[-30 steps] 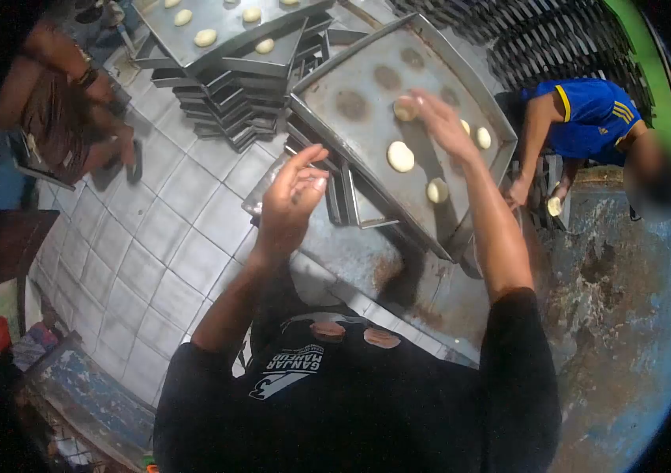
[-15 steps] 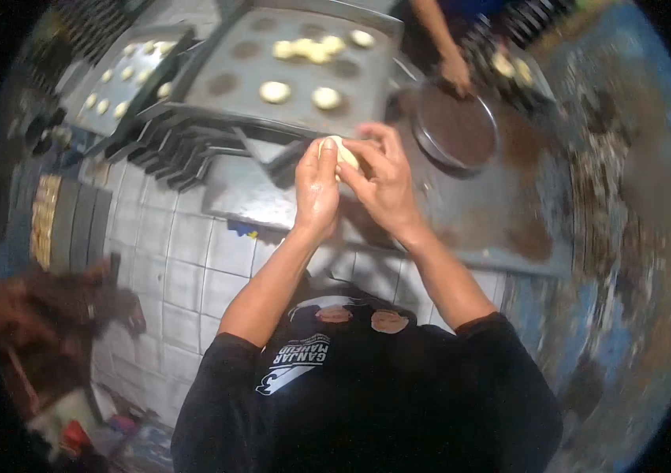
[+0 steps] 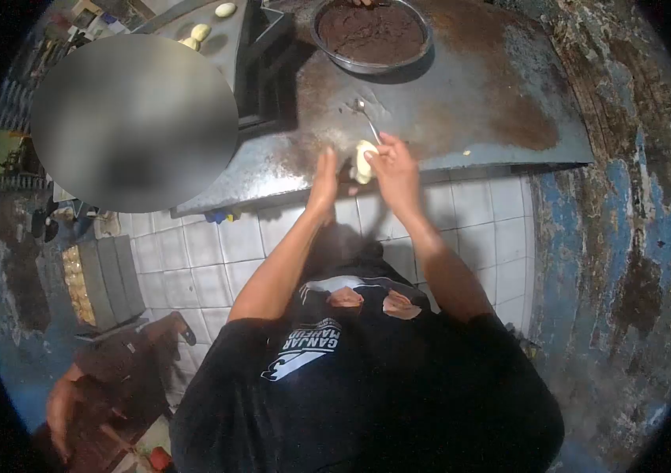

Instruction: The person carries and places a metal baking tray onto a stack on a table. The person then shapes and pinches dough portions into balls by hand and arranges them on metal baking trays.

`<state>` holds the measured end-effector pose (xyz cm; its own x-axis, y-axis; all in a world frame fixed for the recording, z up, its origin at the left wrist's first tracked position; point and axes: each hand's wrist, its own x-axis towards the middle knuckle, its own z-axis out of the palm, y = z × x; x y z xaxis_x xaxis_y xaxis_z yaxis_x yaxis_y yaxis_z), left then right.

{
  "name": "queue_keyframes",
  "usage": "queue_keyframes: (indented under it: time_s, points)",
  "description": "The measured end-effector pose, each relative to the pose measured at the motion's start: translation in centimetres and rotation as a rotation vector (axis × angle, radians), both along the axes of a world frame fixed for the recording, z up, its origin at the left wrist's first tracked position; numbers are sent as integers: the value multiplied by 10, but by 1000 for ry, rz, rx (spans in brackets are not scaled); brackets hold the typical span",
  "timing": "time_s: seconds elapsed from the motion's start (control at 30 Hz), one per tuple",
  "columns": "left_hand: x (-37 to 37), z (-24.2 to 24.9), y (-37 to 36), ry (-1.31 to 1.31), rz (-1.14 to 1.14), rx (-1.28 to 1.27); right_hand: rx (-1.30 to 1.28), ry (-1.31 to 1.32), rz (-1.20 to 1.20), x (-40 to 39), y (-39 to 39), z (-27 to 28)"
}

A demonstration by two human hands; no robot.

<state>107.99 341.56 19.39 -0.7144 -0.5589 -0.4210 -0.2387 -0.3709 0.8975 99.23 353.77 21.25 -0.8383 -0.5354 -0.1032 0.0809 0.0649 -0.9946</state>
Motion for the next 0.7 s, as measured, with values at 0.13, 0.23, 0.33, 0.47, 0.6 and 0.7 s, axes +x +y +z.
queue_keyframes:
  time_s: [0.13,0.23,0.33,0.47,0.6,0.7]
  points:
    - [16,-62,0,-22,-274,-203,361,940,400,-4,-11,-54]
    - [-7,-77,-28,-69,-272,59,339,571,287,-47,-46,-32]
    - [-43,-56,-60,90,-190,-30,567,586,95,-125,-66,-134]
    - [-88,-31,-110,203,-153,56,745,931,379,-158,-79,-187]
    - [-124,-30,-166,117,-138,-40,460,734,270,-180,-123,-80]
    - [-151,-39,-192,64,-115,-226,470,1080,270,-240,-151,-52]
